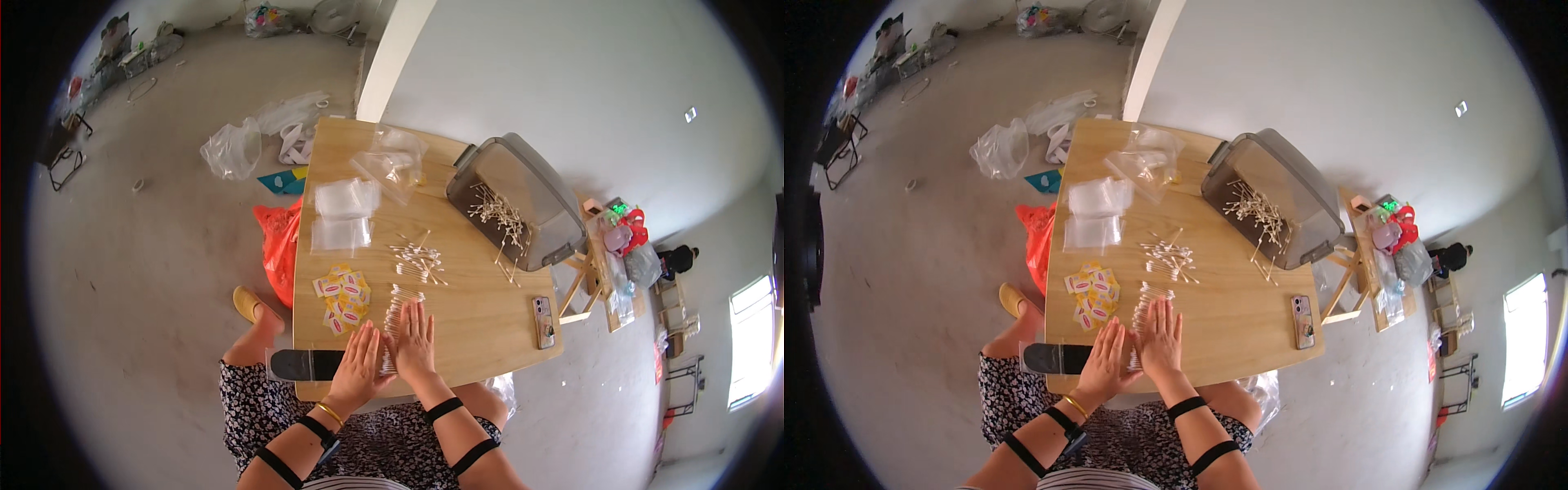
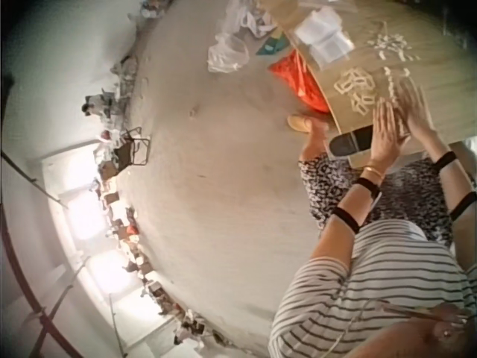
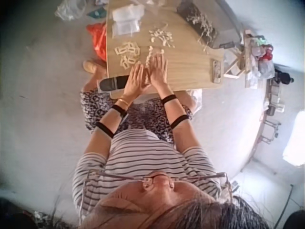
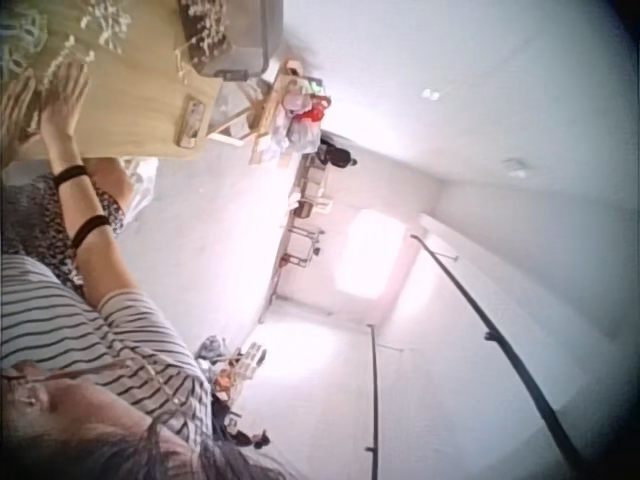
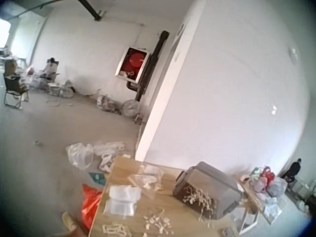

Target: Sorting and arranging cotton swabs on a table.

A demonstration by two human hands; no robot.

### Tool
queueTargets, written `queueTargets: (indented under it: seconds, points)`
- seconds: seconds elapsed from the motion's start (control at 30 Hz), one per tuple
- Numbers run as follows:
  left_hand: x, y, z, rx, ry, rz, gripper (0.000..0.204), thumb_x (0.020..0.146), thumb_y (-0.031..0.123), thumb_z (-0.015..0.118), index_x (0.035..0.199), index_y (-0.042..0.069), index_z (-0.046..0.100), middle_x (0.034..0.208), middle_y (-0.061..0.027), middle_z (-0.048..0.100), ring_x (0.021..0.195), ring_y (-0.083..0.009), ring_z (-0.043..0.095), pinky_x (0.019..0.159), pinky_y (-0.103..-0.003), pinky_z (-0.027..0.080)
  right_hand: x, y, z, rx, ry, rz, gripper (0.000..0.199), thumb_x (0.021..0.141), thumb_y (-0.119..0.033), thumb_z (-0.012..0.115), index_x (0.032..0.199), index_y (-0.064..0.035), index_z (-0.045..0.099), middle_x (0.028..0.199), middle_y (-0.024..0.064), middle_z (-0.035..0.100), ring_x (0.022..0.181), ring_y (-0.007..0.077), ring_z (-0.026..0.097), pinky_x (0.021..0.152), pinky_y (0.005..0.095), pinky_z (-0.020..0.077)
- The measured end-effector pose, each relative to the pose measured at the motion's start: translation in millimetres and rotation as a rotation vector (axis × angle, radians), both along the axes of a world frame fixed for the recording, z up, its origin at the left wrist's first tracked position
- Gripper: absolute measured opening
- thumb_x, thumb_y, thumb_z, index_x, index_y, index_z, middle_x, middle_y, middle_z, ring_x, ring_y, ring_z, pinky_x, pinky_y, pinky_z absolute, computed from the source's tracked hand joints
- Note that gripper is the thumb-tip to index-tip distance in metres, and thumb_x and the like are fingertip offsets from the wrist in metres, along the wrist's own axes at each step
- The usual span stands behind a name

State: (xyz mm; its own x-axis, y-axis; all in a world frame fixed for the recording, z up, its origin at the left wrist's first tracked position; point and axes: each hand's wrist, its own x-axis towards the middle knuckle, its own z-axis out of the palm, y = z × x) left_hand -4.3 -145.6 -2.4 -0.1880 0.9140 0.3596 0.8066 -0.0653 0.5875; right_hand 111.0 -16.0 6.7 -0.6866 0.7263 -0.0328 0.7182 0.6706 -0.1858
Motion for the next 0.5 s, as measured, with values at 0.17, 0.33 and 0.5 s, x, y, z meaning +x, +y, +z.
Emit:
queueTargets:
  seconds: [0.17,0.33,0.5]
  points:
    - [0.1,0.2,9.8,-0.03,-0.056,-0.033,0.117,0.073,0.043,0.086,0.156,-0.005,0.02,0.162,-0.0275,0.026,0.151,-0.0415,0.027,0.125,-0.052,0.024,1.1,10.2,-0.7,-0.007,-0.044,-0.028,0.081,0.106,-0.052,0.038,0.162,0.0007,0.01,0.17,0.0208,0.006,0.159,0.034,0.004,0.127,0.0517,0.0034]
    - [-5.1,-4.2,7.0,-0.061,-0.065,-0.036,0.116,0.078,0.052,0.079,0.158,-0.005,0.018,0.163,-0.0265,0.024,0.153,-0.0385,0.025,0.126,-0.051,0.021,-3.2,12.8,9.6,-0.056,-0.036,-0.03,0.083,0.105,-0.052,0.041,0.162,0.0003,0.012,0.17,0.0203,0.01,0.158,0.0334,0.006,0.127,0.0513,0.0052]
    - [-6.7,-0.5,13.6,-0.13,-0.071,-0.076,0.115,0.08,0.057,0.075,0.159,-0.005,0.017,0.164,-0.0232,0.024,0.155,-0.0348,0.02,0.128,-0.049,0.015,-6.3,18.5,-8.5,-0.001,0.017,-0.028,0.083,0.103,-0.052,0.045,0.162,-0.001,0.015,0.17,0.0196,0.014,0.158,0.0332,0.009,0.127,0.0516,0.0072]
